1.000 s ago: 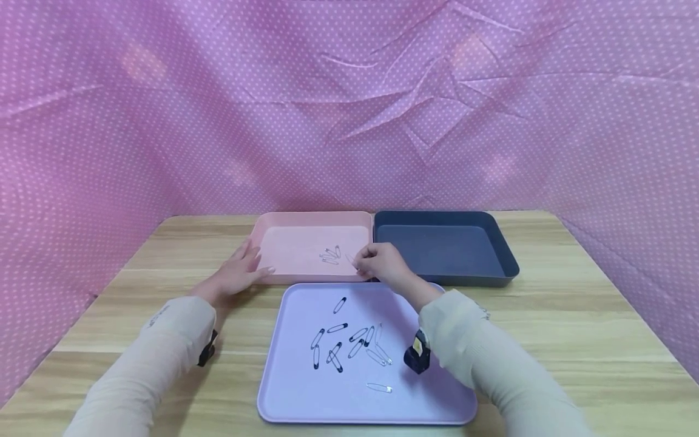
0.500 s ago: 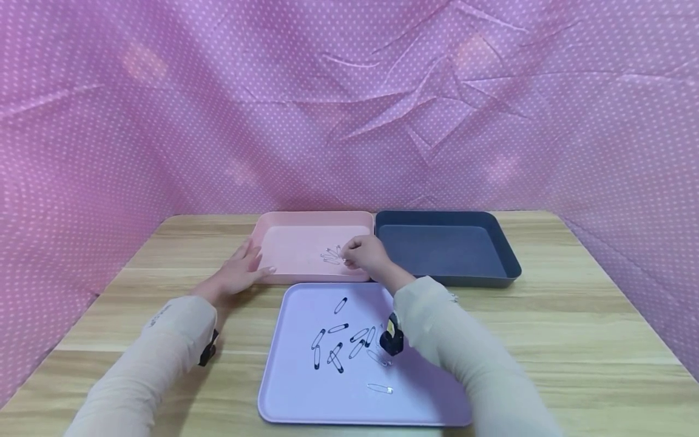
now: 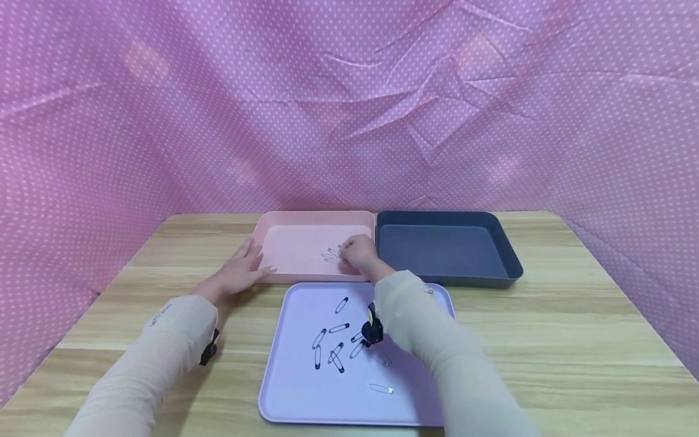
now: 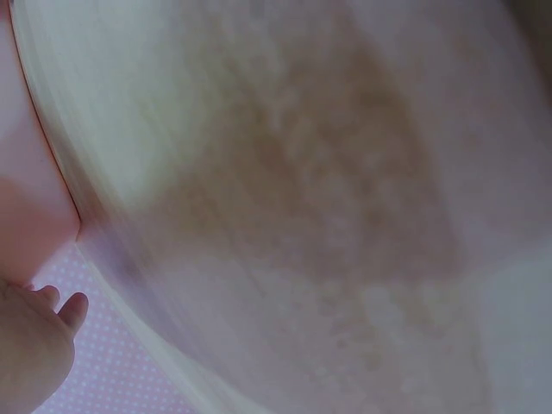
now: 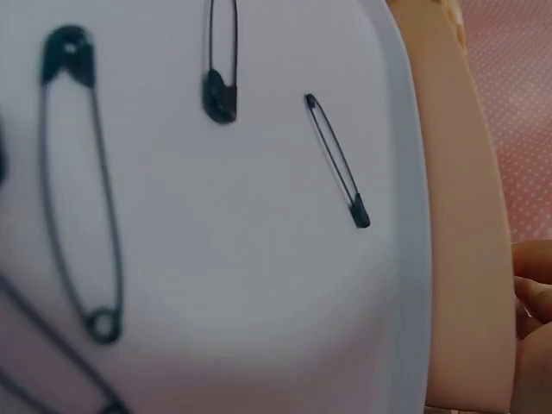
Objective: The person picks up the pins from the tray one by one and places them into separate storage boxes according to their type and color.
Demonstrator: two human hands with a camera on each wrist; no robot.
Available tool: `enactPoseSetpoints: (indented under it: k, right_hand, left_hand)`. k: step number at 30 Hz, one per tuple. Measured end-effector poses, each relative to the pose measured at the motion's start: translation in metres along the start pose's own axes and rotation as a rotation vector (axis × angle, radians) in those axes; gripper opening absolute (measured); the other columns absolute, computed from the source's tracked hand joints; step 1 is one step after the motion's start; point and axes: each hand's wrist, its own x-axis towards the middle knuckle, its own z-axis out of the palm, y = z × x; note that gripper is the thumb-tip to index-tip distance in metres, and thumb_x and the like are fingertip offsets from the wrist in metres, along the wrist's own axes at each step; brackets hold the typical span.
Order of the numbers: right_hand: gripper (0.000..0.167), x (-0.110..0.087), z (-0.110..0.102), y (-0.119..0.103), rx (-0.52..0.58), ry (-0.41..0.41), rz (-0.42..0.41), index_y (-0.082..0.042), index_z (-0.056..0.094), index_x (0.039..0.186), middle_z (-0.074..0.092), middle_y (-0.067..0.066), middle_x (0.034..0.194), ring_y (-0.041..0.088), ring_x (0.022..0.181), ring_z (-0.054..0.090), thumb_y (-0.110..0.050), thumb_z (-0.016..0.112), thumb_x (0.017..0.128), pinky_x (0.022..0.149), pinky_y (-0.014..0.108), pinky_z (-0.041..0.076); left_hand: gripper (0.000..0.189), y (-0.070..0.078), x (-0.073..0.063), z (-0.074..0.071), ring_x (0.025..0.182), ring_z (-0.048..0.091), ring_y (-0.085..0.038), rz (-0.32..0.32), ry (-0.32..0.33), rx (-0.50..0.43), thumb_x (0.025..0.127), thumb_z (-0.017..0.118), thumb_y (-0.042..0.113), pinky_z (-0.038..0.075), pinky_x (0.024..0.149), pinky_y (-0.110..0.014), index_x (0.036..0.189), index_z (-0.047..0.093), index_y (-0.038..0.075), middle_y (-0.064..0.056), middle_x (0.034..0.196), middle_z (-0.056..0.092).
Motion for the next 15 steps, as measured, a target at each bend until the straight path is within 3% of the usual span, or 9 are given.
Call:
enactPoseSetpoints:
  k: [8, 15]
  right_hand:
    - [0.005, 0.013, 0.008, 0.000, -0.001, 0.008, 0.125, 0.004, 0.059, 0.081, 0.058, 0.011, 0.074, 0.016, 0.060, 0.057, 0.003, 0.055, 0.078, 0.051, 0.023, 0.049]
    - [0.006, 0.016, 0.015, 0.002, -0.004, 0.005, 0.134, 0.006, 0.060, 0.078, 0.058, 0.010, 0.061, 0.015, 0.048, 0.054, 0.007, 0.055, 0.074, 0.046, 0.025, 0.048]
  left_hand:
    - [0.088, 0.002, -0.002, -0.001, 0.128, -0.004, -0.033, -0.008, -0.007, 0.006, 0.079, 0.036, 0.064, 0.008, 0.098, -0.054, 0.136, 0.017, 0.000, -0.017, 0.142, -0.009]
    - [0.086, 0.002, -0.002, -0.001, 0.128, -0.004, -0.033, -0.014, -0.011, 0.011, 0.080, 0.037, 0.062, 0.007, 0.098, -0.054, 0.136, 0.017, 0.000, -0.017, 0.142, -0.009]
